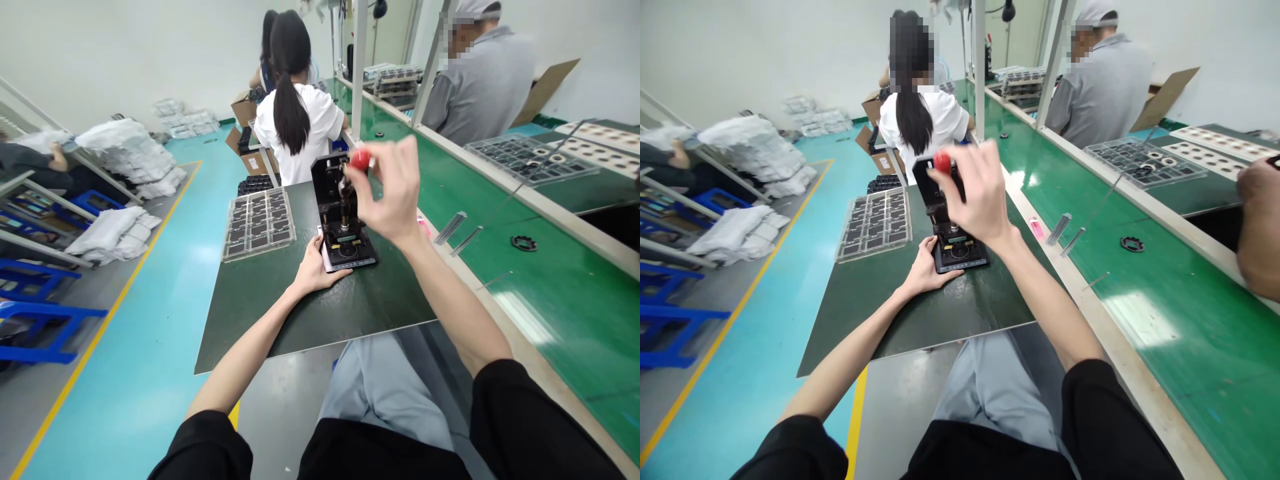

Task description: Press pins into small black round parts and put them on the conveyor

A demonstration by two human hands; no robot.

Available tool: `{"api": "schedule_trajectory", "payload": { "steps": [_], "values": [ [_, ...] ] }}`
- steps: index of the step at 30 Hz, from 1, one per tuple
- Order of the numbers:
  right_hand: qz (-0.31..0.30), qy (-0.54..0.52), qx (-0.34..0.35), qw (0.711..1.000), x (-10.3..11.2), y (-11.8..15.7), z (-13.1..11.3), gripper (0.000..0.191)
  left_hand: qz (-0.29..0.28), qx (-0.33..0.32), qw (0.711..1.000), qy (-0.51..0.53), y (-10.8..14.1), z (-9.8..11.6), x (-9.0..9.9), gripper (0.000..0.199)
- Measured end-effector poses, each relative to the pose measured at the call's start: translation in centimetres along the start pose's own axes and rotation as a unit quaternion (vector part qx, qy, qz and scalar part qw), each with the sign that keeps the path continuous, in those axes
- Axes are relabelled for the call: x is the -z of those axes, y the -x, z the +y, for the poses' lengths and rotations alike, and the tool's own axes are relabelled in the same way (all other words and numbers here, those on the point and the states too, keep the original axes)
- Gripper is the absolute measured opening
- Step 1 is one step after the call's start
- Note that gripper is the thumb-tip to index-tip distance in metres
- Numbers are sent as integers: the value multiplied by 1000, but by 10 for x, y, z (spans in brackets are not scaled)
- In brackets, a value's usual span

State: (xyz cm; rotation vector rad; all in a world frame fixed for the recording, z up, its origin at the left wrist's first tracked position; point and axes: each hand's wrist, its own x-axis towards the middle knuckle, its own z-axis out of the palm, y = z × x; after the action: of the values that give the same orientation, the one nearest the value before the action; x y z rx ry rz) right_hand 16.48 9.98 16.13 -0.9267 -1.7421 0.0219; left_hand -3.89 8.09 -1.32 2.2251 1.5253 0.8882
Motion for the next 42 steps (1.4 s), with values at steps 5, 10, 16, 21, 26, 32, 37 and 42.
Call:
{"api": "schedule_trajectory", "payload": {
  "steps": [5,10,16,21,26,32,37,42],
  "values": [
    [-193,-25,-110,975,-7,-100,17,43,-9,-2,1000,-9,0,2,2,119],
    [-86,-66,-167,980,-10,-76,63,36,-14,-4,1000,-14,1,4,5,115],
    [-76,20,-232,970,-11,87,35,21,-3,-22,1000,-6,2,0,1,112],
    [-226,173,-250,925,-40,128,10,36,-2,-37,999,-23,6,1,5,107],
    [-295,228,-235,898,-44,99,6,48,-12,-40,999,-27,12,0,9,99],
    [-324,208,-242,891,-43,85,5,43,-12,-38,999,-37,9,-6,16,96],
    [-198,128,-285,929,-3,115,3,39,-16,-33,998,-48,7,-8,20,94],
    [-55,96,-324,940,64,200,-23,28,-18,-31,997,-63,9,-9,24,95]
  ]
}}
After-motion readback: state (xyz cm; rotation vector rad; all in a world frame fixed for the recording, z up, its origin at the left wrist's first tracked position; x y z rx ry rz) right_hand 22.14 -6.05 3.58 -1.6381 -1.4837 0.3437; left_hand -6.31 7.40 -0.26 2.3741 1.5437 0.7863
